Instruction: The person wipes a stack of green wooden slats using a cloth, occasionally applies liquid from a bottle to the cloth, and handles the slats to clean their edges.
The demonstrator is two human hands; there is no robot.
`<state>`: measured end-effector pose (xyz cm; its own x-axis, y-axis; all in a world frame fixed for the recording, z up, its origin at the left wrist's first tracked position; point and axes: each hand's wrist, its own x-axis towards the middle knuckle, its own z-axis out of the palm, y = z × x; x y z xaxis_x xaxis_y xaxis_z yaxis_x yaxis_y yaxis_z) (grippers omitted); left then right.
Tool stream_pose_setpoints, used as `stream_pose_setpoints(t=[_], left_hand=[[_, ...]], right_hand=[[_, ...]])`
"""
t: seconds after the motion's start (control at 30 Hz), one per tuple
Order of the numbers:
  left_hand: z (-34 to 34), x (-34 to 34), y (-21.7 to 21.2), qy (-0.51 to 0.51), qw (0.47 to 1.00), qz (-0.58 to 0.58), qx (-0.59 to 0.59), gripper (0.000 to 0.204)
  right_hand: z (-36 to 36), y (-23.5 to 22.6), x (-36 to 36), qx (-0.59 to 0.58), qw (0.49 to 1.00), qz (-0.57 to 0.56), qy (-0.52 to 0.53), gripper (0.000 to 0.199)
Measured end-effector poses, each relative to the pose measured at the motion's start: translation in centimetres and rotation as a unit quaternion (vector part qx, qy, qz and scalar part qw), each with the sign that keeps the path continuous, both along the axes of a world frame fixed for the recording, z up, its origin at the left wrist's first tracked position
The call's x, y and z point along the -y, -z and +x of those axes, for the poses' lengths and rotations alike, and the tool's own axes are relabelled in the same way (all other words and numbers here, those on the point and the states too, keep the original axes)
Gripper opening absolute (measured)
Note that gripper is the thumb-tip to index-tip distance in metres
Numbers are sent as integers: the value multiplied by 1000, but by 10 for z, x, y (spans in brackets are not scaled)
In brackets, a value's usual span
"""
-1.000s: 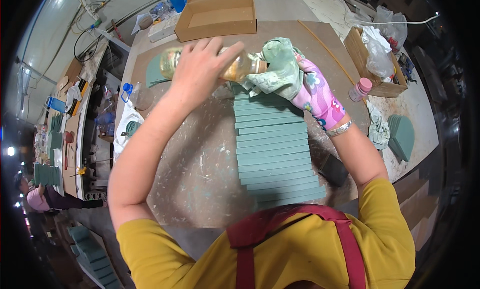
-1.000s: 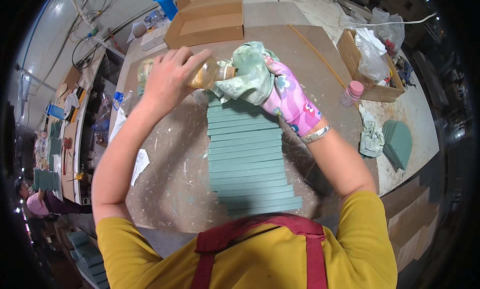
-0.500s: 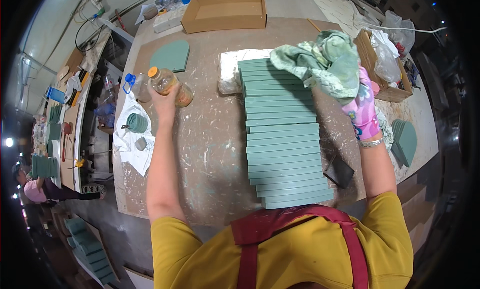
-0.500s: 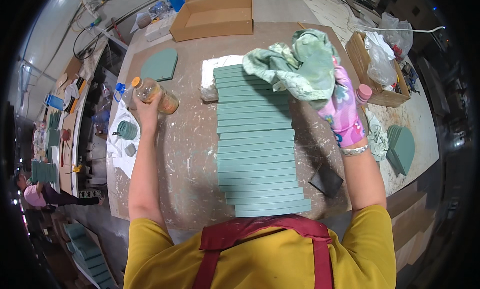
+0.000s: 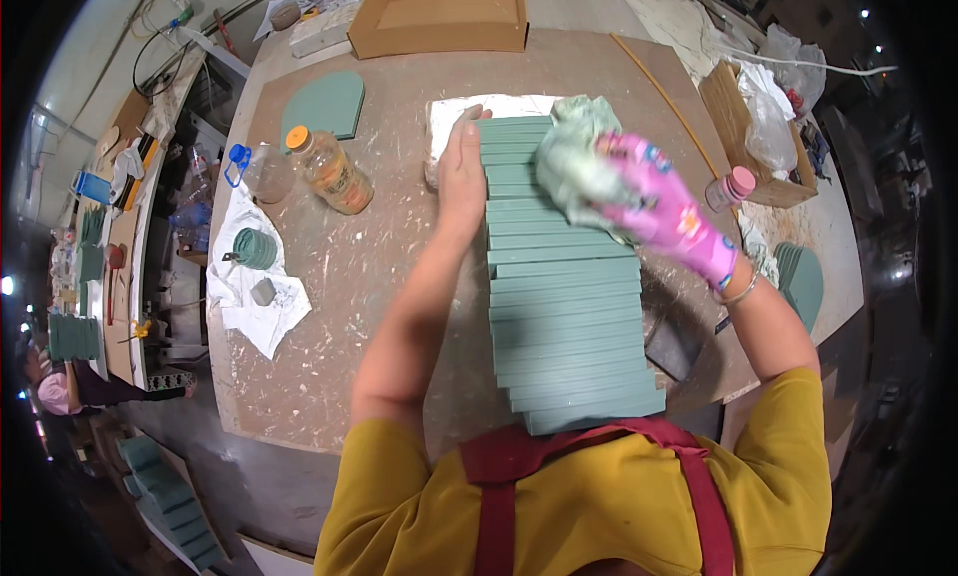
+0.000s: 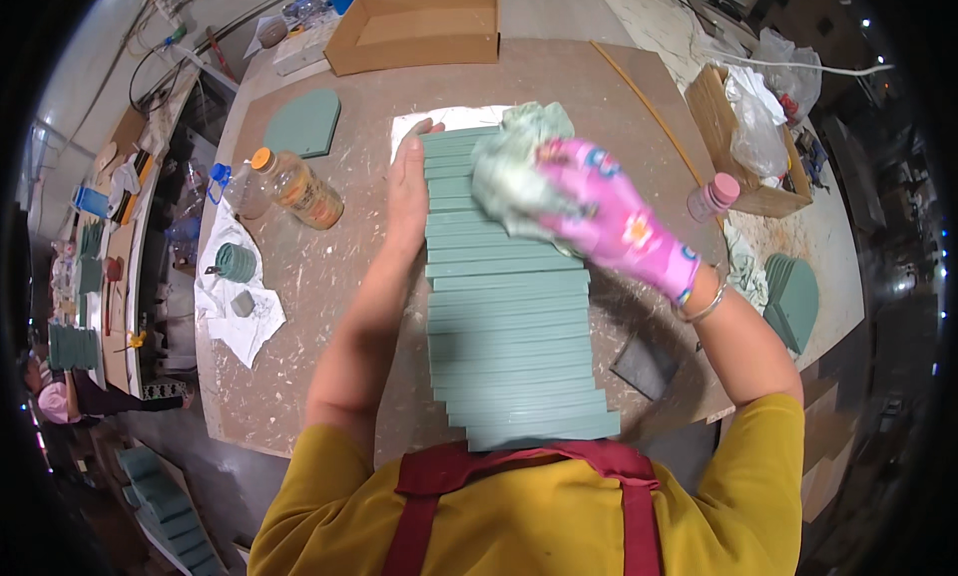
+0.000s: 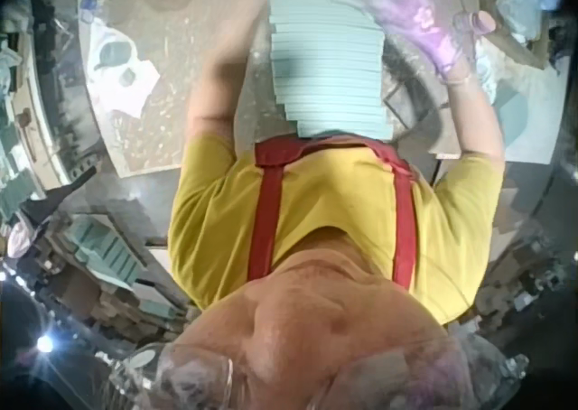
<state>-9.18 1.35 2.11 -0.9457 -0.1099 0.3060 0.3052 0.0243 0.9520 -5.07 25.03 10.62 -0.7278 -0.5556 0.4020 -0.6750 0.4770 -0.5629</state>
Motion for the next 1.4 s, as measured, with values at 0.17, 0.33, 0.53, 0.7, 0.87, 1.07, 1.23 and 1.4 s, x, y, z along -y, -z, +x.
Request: stream_pose_setpoints(t=[0.17, 0.33, 0.53, 0.7, 0.87, 1.07, 1.23, 1.4], left_hand=[[4, -26, 4, -78, 993, 63, 66, 46], [24, -5, 45, 190, 890, 409, 65, 46], [8, -15, 23, -52, 981, 159, 94, 46], [20, -13, 2, 284, 735, 588, 183, 53], [7, -7, 37, 27, 964, 249, 86, 55], [21, -16, 69, 338, 708, 620, 21, 54], [11, 6, 57, 68, 953, 279, 97, 62], [22, -29, -5, -16, 920, 320, 225, 69]], right_hand=[[-6, 1, 20, -137, 982, 95, -93, 40], [-26, -2, 105, -201, 953, 81, -210, 29], [-40, -40, 44, 165, 966, 63, -188, 31], [-16, 0, 102, -173, 957, 74, -220, 21], [-50, -32, 85, 279, 941, 41, -190, 19], [-5, -4, 99, -186, 963, 86, -175, 35], [-46, -30, 104, 78, 964, -3, -254, 30], [-13, -25, 52, -52, 943, 293, -151, 29]])
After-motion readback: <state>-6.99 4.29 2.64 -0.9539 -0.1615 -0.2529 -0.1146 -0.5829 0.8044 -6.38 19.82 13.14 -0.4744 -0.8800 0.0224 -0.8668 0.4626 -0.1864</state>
